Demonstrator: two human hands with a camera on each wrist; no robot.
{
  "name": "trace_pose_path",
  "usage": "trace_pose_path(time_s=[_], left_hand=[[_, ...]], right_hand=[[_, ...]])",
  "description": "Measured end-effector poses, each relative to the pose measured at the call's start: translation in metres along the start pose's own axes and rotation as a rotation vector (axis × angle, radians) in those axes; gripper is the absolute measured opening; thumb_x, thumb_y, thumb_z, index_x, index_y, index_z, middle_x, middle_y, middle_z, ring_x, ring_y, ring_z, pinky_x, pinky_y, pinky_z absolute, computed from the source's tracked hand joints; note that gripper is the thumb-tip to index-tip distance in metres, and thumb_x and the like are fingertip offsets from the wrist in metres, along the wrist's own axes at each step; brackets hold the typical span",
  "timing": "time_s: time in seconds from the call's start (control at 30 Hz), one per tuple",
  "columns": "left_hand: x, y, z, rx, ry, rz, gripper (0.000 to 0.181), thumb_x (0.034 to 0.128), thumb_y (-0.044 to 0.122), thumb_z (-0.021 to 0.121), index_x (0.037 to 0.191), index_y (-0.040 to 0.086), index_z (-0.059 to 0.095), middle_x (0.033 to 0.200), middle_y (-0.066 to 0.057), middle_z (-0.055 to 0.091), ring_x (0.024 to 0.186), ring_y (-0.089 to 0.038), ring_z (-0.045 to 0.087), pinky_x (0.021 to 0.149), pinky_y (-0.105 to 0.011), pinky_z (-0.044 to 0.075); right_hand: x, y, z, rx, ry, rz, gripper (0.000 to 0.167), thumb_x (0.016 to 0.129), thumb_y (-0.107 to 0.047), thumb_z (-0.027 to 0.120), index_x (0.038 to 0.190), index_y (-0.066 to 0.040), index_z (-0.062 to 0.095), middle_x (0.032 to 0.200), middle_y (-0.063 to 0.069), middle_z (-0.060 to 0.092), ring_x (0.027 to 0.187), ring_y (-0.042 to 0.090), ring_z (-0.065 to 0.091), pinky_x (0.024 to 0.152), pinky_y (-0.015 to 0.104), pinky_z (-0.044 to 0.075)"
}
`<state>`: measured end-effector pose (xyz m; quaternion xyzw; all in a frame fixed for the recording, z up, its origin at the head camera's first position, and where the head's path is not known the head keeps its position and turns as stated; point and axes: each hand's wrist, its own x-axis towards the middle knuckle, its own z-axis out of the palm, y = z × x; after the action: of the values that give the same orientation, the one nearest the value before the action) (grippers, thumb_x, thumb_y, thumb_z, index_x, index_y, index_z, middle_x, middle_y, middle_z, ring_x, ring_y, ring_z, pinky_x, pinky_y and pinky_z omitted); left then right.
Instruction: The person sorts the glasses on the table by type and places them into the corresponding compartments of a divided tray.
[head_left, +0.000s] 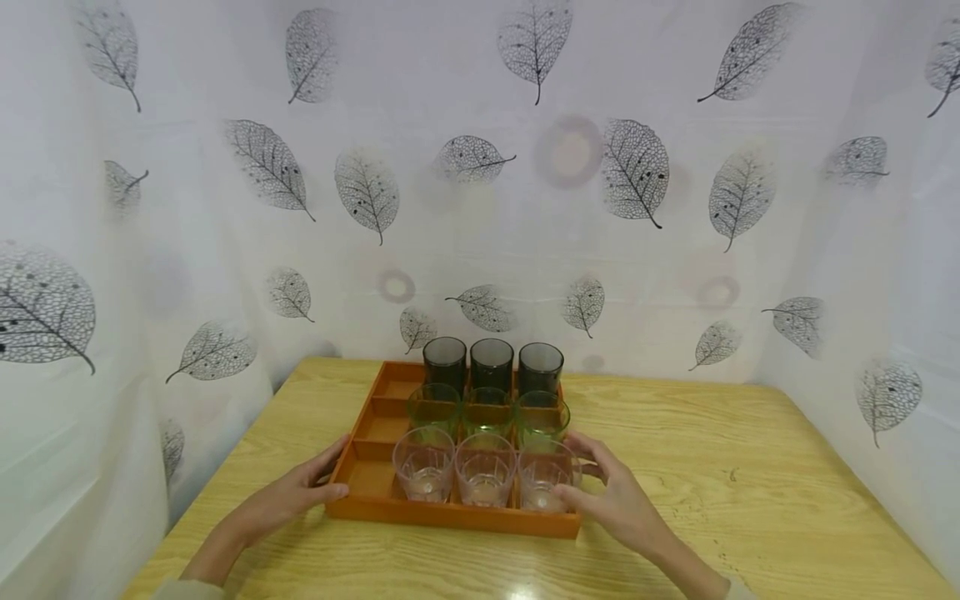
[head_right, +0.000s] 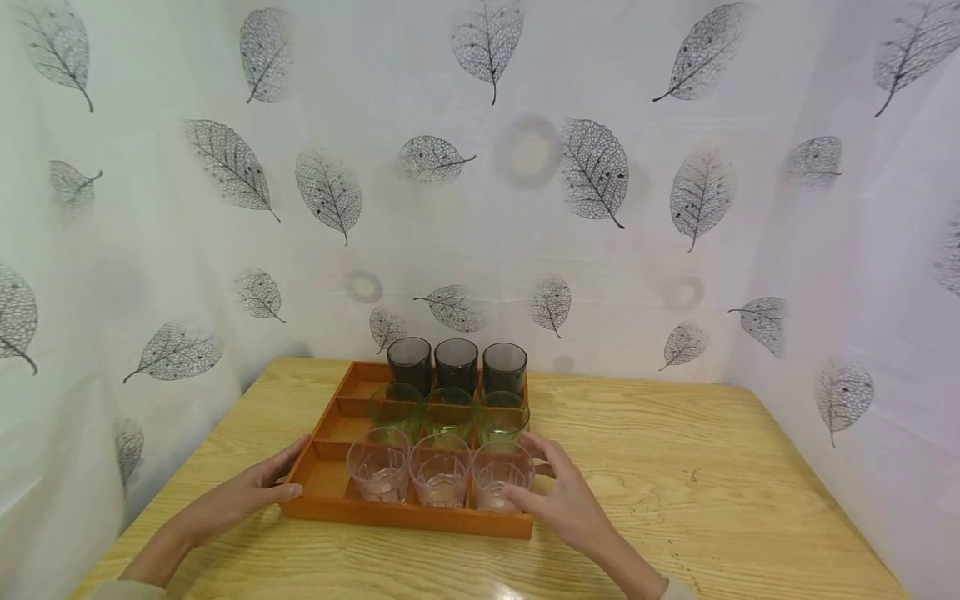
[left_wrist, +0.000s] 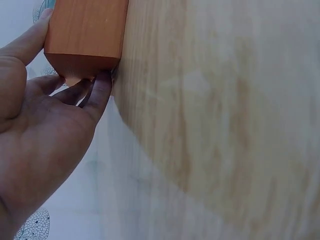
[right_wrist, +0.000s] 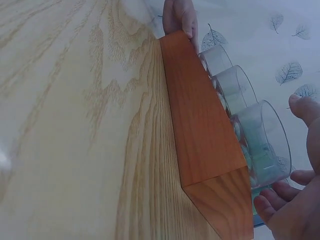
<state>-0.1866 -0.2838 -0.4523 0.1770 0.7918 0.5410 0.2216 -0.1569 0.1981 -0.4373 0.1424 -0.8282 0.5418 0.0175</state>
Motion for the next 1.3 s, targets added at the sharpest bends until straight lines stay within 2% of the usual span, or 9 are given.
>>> trace_pose_path(time_s=[0.23, 0.33, 0.47, 0.57, 0.73, 0.9, 1.03, 1.2, 1.3], left_hand=[[0.001, 0.005, -0.002, 0.064, 0.023, -0.002, 0.078, 0.1101, 0.024, 0.052, 0.166, 0.004, 0.001, 0.17, -0.024, -0.001, 0.149, -0.055, 0.017, 0.102, -0.018, 0.039], [0.002, 0.007, -0.002, 0.095, 0.051, -0.001, 0.076, 0.1098, 0.025, 0.053, 0.166, 0.003, 0.007, 0.169, -0.026, 0.007, 0.147, -0.054, 0.026, 0.104, -0.028, 0.044], [0.0, 0.012, -0.001, 0.19, 0.159, 0.021, 0.072, 0.1084, 0.027, 0.056, 0.164, -0.001, 0.02, 0.164, -0.031, 0.024, 0.141, -0.054, 0.038, 0.104, -0.051, 0.049], [-0.002, 0.019, 0.002, 0.297, 0.271, 0.048, 0.069, 0.1073, 0.029, 0.059, 0.161, -0.002, 0.029, 0.159, -0.032, 0.033, 0.136, -0.055, 0.044, 0.102, -0.061, 0.047], [-0.006, 0.044, 0.012, 0.49, 0.409, 0.131, 0.068, 0.1068, 0.034, 0.059, 0.16, -0.001, 0.034, 0.161, -0.028, 0.034, 0.142, -0.055, 0.036, 0.106, -0.072, 0.036], [-0.009, 0.066, 0.019, 0.666, 0.476, 0.183, 0.072, 0.1061, 0.039, 0.059, 0.162, 0.005, 0.032, 0.166, -0.024, 0.025, 0.148, -0.053, 0.024, 0.108, -0.076, 0.028], [-0.01, 0.074, 0.022, 0.795, 0.505, 0.214, 0.075, 0.1051, 0.041, 0.06, 0.165, 0.009, 0.027, 0.17, -0.02, 0.015, 0.153, -0.05, 0.012, 0.111, -0.076, 0.021], [-0.008, 0.077, 0.019, 0.954, 0.528, 0.245, 0.079, 0.1042, 0.046, 0.059, 0.165, 0.009, 0.025, 0.171, -0.019, 0.006, 0.154, -0.051, 0.001, 0.114, -0.074, 0.016], [-0.007, 0.074, 0.012, 1.035, 0.549, 0.246, 0.08, 0.1039, 0.049, 0.058, 0.165, 0.008, 0.026, 0.171, -0.021, 0.006, 0.154, -0.051, -0.002, 0.116, -0.073, 0.014]], right_hand=[[0.002, -0.006, -0.003, -0.045, -0.003, -0.038, 0.071, 0.092, -0.019, 0.08, 0.152, -0.004, 0.046, 0.145, 0.016, 0.055, 0.126, 0.035, 0.056, 0.103, 0.053, 0.048], [0.002, -0.006, -0.005, -0.093, 0.008, -0.073, 0.071, 0.093, -0.021, 0.08, 0.152, -0.005, 0.045, 0.145, 0.014, 0.055, 0.125, 0.034, 0.056, 0.102, 0.058, 0.048], [0.001, -0.004, -0.01, -0.195, 0.019, -0.151, 0.061, 0.101, -0.021, 0.069, 0.153, -0.003, 0.044, 0.148, 0.017, 0.053, 0.123, 0.04, 0.056, 0.093, 0.061, 0.051], [-0.001, -0.004, -0.016, -0.291, 0.028, -0.213, 0.052, 0.106, -0.02, 0.059, 0.154, -0.004, 0.044, 0.151, 0.019, 0.05, 0.125, 0.045, 0.054, 0.091, 0.064, 0.05], [-0.003, -0.009, -0.028, -0.473, 0.035, -0.311, 0.056, 0.107, -0.02, 0.056, 0.159, -0.005, 0.038, 0.158, 0.02, 0.042, 0.141, 0.046, 0.041, 0.106, 0.071, 0.036], [0.0, -0.015, -0.04, -0.69, 0.054, -0.43, 0.067, 0.105, -0.029, 0.061, 0.161, -0.002, 0.033, 0.163, 0.022, 0.034, 0.146, 0.046, 0.033, 0.109, 0.07, 0.032], [0.003, -0.016, -0.05, -0.831, 0.063, -0.489, 0.075, 0.104, -0.041, 0.06, 0.162, -0.002, 0.031, 0.166, 0.023, 0.026, 0.15, 0.047, 0.026, 0.116, 0.063, 0.027], [0.008, -0.01, -0.063, -0.917, 0.056, -0.505, 0.08, 0.105, -0.051, 0.054, 0.164, -0.004, 0.027, 0.17, 0.022, 0.014, 0.155, 0.044, 0.015, 0.126, 0.047, 0.004], [0.011, -0.003, -0.072, -0.953, 0.057, -0.492, 0.082, 0.105, -0.055, 0.052, 0.164, -0.006, 0.025, 0.171, 0.02, 0.011, 0.156, 0.041, 0.009, 0.126, 0.05, 0.001]])
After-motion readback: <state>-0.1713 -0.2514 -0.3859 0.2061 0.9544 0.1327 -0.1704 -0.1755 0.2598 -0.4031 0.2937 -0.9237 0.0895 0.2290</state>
